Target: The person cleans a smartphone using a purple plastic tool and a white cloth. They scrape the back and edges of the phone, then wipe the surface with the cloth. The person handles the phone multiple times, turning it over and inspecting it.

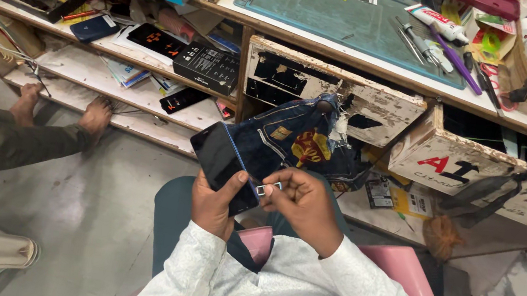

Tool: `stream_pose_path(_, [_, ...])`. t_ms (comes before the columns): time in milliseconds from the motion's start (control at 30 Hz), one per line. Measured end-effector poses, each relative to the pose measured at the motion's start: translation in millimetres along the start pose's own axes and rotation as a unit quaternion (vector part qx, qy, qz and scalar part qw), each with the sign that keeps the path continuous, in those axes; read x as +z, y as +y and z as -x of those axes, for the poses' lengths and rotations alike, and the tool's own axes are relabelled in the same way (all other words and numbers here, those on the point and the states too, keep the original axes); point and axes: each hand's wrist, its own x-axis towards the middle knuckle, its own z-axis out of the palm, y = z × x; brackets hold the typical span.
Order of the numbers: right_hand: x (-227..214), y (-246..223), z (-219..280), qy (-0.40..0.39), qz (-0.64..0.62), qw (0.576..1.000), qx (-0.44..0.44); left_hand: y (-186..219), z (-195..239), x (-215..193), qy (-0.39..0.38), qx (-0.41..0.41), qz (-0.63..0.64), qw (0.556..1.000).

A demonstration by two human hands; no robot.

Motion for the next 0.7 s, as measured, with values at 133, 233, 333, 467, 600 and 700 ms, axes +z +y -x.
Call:
stream_pose_path(133, [-1,7,0,-0.007,-0.007,1.000,-0.016,1,3,4,0.020,0.000,-0.012,1.000])
stream_pose_path(233, [-1,11,0,-0.013,0.007,1.000,-0.014,2,3,2,0.029,0.004,-0.036,0.999])
stream_pose_path(333, [4,10,-3,-0.024,0.047,0.999,0.009,8,2,-5,0.036,0.035,-0.106,0.993])
stream_pose_path(467, [13,6,-11,-0.052,0.090,0.993,0.050,16,2,-15,0.067,0.033,-0.191,0.979])
stream_pose_path(600, [18,10,-14,-0.078,0.076,0.992,0.070,18,-4,-24,0.115,0.056,-0.310,0.942])
stream_pose_path(700, [17,12,-14,-0.093,0.048,0.993,0.059,14,-5,-32,0.125,0.048,-0.278,0.951])
